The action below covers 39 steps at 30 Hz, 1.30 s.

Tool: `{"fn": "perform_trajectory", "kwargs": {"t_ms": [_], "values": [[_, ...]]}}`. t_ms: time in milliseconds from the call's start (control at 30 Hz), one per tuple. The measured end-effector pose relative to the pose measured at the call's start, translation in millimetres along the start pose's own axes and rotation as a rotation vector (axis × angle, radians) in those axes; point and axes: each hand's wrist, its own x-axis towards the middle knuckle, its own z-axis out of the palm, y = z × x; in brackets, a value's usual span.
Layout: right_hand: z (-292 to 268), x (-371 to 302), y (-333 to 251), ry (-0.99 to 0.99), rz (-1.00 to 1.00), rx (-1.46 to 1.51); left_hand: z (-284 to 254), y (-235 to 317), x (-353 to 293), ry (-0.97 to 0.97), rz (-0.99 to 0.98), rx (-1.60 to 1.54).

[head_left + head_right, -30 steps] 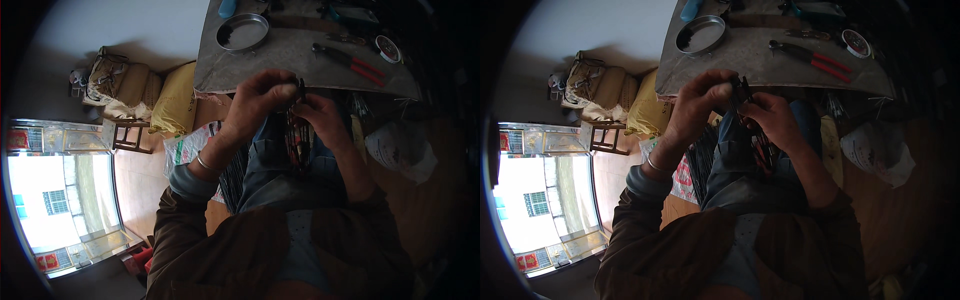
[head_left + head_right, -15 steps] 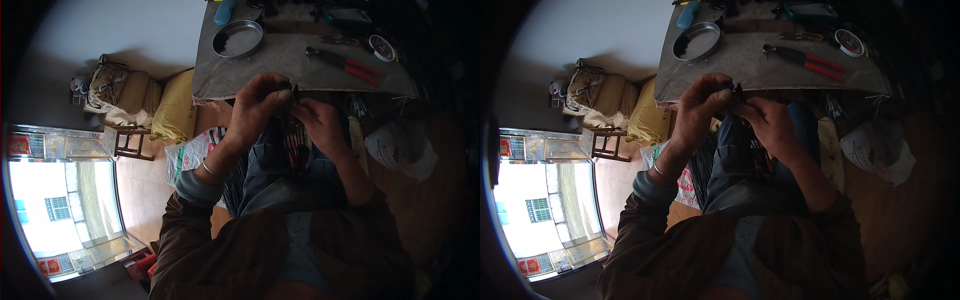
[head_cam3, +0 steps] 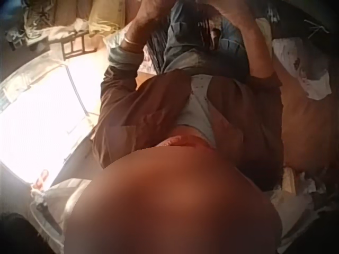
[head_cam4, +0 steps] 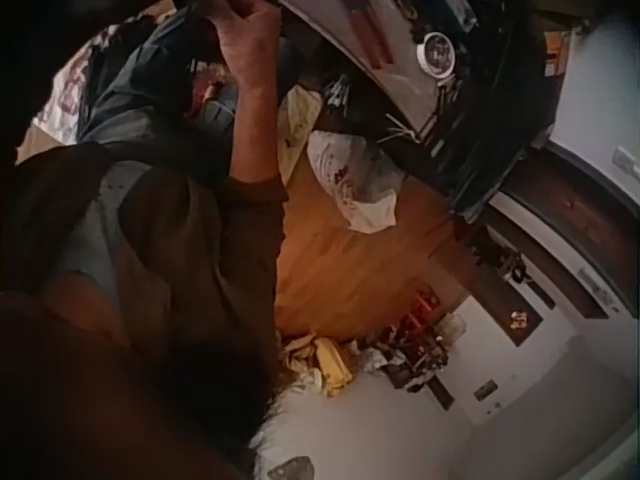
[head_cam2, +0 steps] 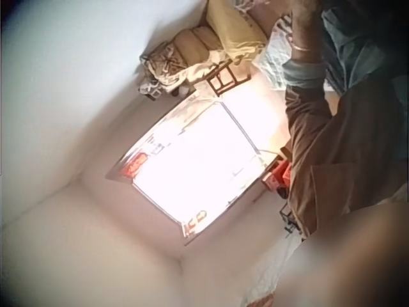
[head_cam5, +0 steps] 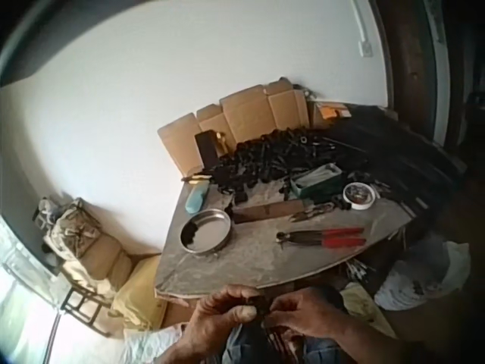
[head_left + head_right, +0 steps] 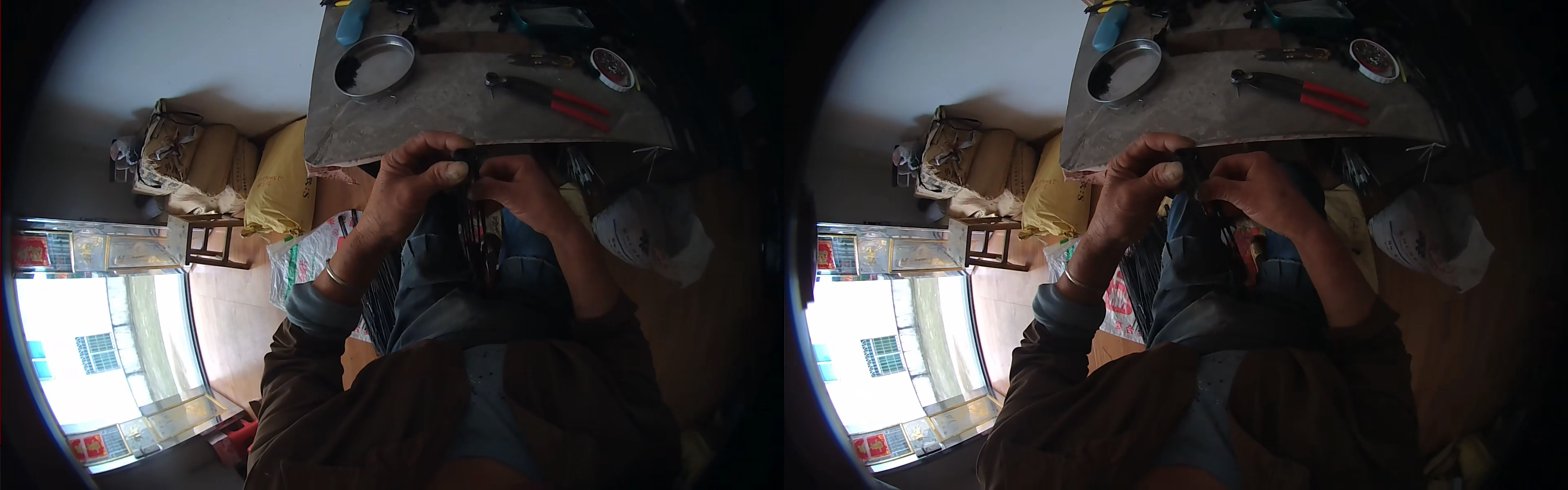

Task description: Assembling umbrella ribs and plastic components at a workshop table using pliers.

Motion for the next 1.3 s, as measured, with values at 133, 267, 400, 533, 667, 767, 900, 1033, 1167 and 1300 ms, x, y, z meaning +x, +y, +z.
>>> {"fn": "perform_trajectory", "kwargs": {"t_ms": [133, 267, 400, 533, 667, 767, 900, 1033, 1167, 1300], "values": [[-3, -2, 3, -0.089, 0.052, 0.119, 1, -2, -2, -0.1, -0.015, 0.008], [2, -1, 1, -0.099, 0.053, 0.159, 5, -11, -3, -0.115, 0.089, 0.068], [10, 6, 5, 0.039, -0.009, 0.015, 34, -26, -1, 0.286, 0.149, 0.085], [22, 11, 4, 0.207, -0.086, -0.106, 35, -42, 11, 0.523, 0.234, 0.106], [28, 9, 6, 0.195, -0.17, -0.084, 35, -41, 5, 0.565, 0.305, 0.553], [32, 7, 9, 0.215, -0.237, -0.127, 37, -29, 3, 0.537, 0.353, 0.763], [33, 3, 8, 0.264, -0.304, -0.268, 37, -17, -1, 0.505, 0.348, 0.9], [30, -8, -12, 0.214, -0.197, -0.548, 24, -17, -7, 0.484, 0.373, 0.858], [25, -5, -5, 0.274, -0.407, -0.308, 23, -3, -14, 0.362, 0.342, 0.705], [22, -1, 11, 0.148, -0.312, -0.085, 17, -3, -17, 0.305, 0.291, 0.644]]}}
